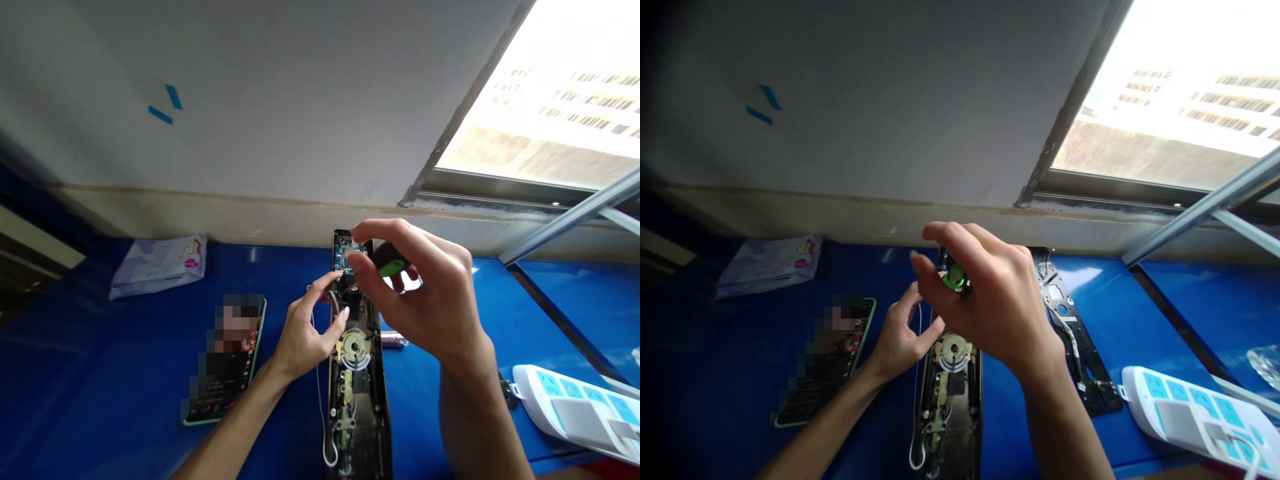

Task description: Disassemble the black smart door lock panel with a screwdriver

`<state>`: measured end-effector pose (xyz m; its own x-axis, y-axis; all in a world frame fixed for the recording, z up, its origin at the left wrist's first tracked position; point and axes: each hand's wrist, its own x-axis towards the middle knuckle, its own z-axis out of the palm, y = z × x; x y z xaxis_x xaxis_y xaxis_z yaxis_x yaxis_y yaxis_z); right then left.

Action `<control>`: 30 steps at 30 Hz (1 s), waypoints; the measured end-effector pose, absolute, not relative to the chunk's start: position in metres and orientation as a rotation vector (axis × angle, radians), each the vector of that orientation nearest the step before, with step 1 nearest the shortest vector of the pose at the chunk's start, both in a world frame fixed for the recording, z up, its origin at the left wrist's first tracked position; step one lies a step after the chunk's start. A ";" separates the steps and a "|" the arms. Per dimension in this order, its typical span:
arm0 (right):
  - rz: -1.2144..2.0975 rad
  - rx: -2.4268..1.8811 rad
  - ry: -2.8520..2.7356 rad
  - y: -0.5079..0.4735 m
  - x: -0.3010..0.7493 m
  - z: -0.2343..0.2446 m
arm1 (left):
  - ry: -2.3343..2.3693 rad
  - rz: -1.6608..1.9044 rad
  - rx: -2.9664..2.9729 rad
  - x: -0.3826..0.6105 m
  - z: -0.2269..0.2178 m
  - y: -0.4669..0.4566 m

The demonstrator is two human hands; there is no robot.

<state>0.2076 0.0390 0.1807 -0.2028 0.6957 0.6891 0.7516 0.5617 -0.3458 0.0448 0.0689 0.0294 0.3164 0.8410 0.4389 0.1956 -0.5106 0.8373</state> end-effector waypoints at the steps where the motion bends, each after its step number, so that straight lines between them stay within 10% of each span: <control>1: -0.127 -1.178 -1.916 0.040 0.207 0.180 | 0.925 1.212 1.908 0.045 0.029 0.069; 30: 0.061 -1.079 -1.989 0.038 0.217 0.182 | 0.891 1.243 1.924 0.044 0.024 0.070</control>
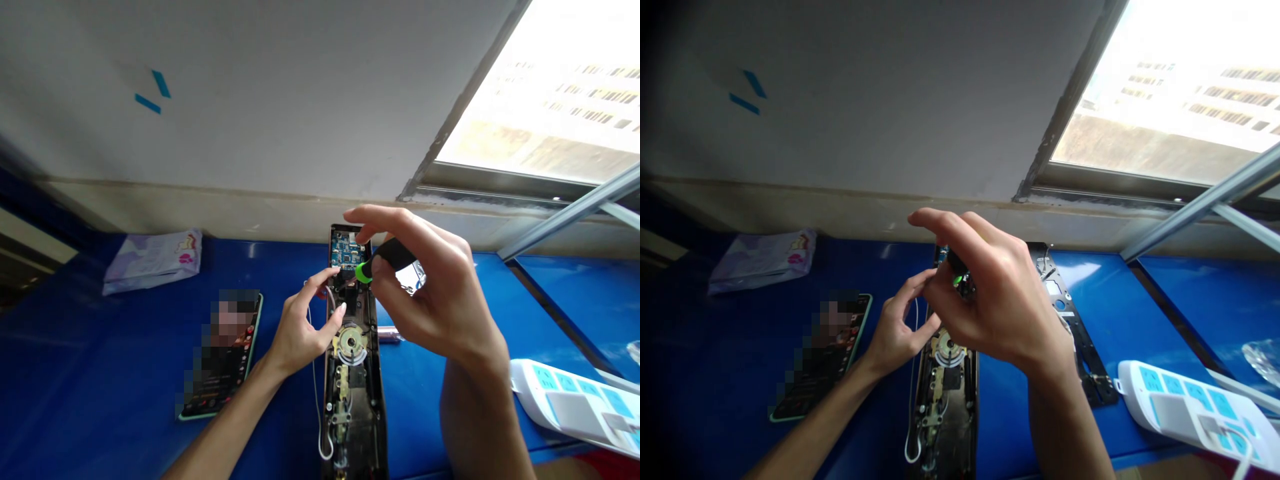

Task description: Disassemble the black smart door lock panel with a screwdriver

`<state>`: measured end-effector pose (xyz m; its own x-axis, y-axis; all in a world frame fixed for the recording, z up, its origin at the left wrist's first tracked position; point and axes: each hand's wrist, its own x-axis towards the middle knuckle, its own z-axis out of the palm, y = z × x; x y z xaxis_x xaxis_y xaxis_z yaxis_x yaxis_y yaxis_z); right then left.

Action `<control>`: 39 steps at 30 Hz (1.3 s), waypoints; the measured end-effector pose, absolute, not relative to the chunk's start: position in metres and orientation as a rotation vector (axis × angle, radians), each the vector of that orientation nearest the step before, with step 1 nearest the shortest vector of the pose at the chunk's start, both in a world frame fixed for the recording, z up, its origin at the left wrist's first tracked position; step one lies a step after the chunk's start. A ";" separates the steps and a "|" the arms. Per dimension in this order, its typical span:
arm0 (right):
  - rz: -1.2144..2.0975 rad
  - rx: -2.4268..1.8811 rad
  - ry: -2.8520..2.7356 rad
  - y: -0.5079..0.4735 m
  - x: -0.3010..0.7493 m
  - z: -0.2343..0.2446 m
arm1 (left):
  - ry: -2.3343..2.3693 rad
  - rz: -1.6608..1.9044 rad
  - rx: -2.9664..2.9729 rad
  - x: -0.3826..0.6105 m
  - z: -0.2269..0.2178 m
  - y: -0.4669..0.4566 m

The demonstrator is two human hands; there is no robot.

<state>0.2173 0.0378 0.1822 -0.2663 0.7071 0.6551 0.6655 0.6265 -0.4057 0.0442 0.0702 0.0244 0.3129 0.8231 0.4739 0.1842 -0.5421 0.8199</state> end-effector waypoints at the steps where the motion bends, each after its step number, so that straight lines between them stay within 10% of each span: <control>1: 0.037 -1.091 -1.972 0.039 0.216 0.181 | 0.892 1.242 1.924 0.044 0.024 0.070; 39: 0.086 -1.117 -1.947 0.037 0.222 0.185 | 0.936 1.239 1.927 0.045 0.026 0.070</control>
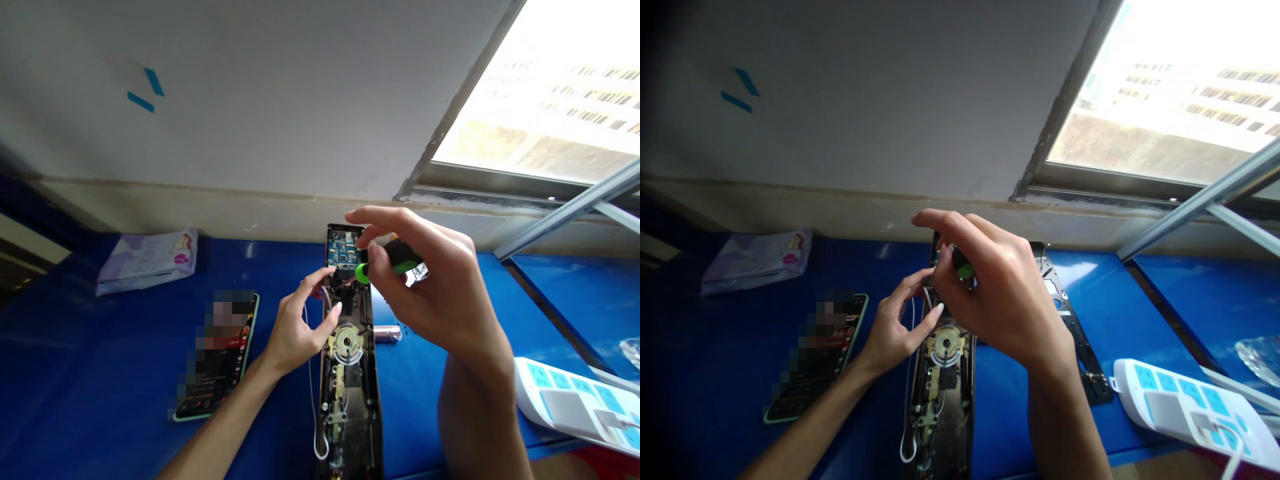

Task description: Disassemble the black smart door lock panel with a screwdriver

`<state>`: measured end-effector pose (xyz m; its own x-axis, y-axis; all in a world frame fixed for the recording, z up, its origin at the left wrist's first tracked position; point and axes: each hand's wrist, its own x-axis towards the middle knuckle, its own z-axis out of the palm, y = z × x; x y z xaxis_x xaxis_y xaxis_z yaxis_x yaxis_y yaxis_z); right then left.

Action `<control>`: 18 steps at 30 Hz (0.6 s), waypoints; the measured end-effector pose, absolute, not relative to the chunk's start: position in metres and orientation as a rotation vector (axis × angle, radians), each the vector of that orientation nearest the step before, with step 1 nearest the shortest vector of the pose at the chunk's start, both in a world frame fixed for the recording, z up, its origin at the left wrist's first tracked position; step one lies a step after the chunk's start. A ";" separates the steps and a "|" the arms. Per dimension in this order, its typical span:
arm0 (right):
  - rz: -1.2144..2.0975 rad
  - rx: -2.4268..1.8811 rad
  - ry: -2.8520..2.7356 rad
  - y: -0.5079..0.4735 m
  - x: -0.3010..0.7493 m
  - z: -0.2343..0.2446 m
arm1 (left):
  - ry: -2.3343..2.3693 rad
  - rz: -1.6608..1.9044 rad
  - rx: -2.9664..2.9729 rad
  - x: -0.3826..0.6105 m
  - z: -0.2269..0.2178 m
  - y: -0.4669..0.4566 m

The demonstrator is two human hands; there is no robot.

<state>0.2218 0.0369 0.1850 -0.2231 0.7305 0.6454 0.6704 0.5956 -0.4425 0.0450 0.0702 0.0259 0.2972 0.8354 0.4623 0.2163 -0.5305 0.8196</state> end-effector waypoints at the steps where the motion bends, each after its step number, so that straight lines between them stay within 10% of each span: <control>1: 0.104 -1.113 -1.955 0.036 0.222 0.186 | 0.933 1.238 1.930 0.045 0.026 0.070; 18: 0.107 -1.101 -1.970 0.035 0.222 0.186 | 0.929 1.229 1.936 0.045 0.027 0.070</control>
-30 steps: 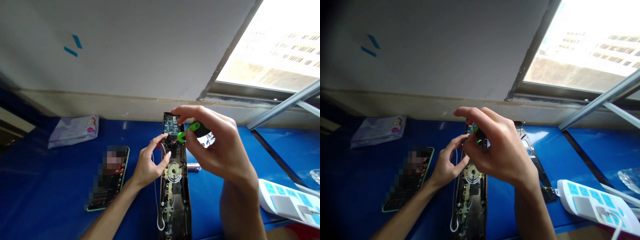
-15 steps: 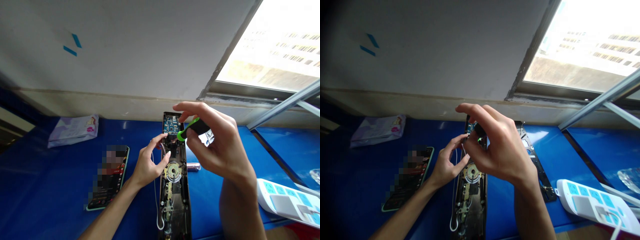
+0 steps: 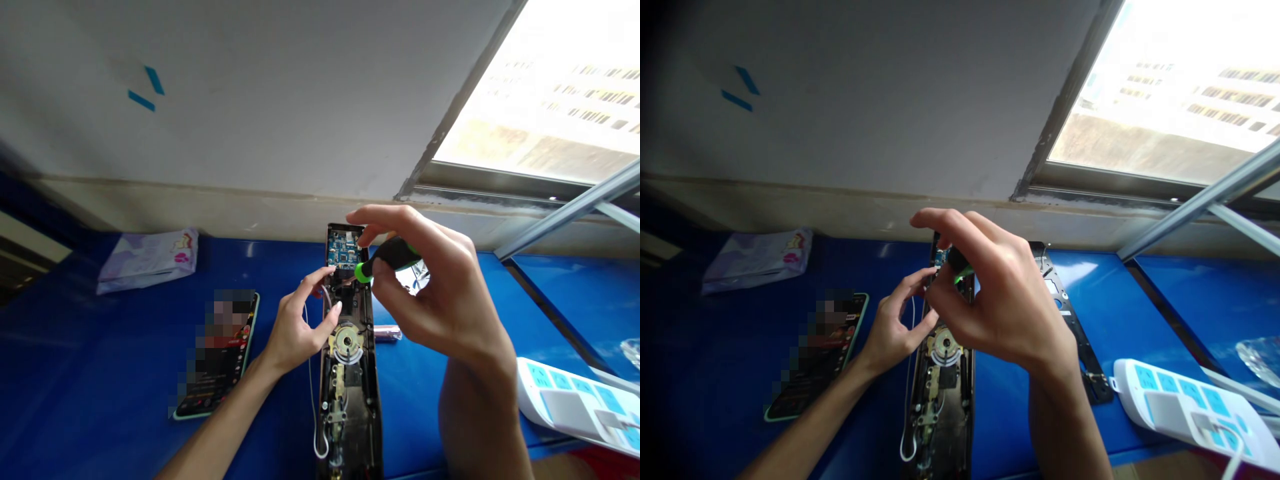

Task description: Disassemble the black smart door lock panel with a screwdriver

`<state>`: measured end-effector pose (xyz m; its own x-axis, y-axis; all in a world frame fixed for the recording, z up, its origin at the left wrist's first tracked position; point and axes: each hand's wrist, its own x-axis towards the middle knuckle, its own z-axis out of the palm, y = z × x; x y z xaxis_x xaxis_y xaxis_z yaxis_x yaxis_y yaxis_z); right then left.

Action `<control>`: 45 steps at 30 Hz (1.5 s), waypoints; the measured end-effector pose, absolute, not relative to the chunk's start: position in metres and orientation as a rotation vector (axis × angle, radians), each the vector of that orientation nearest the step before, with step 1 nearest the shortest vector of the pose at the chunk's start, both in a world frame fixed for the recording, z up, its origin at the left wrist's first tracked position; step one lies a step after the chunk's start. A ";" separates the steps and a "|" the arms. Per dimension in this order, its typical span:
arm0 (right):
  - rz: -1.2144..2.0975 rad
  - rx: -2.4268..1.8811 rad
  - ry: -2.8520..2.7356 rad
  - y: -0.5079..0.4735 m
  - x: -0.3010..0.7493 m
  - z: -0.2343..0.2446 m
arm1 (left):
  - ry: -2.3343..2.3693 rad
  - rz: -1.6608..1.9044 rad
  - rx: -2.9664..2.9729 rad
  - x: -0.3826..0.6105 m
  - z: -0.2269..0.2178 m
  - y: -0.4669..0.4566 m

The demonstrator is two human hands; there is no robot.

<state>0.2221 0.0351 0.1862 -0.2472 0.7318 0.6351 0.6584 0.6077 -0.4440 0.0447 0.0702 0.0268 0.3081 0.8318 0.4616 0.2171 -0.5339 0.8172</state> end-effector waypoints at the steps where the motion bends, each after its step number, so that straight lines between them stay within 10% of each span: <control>1: 0.091 -1.107 -1.967 0.035 0.222 0.186 | 0.927 1.230 1.936 0.045 0.026 0.070; 45: -0.041 -1.113 -1.995 0.035 0.222 0.185 | 0.956 1.231 1.968 0.044 0.025 0.071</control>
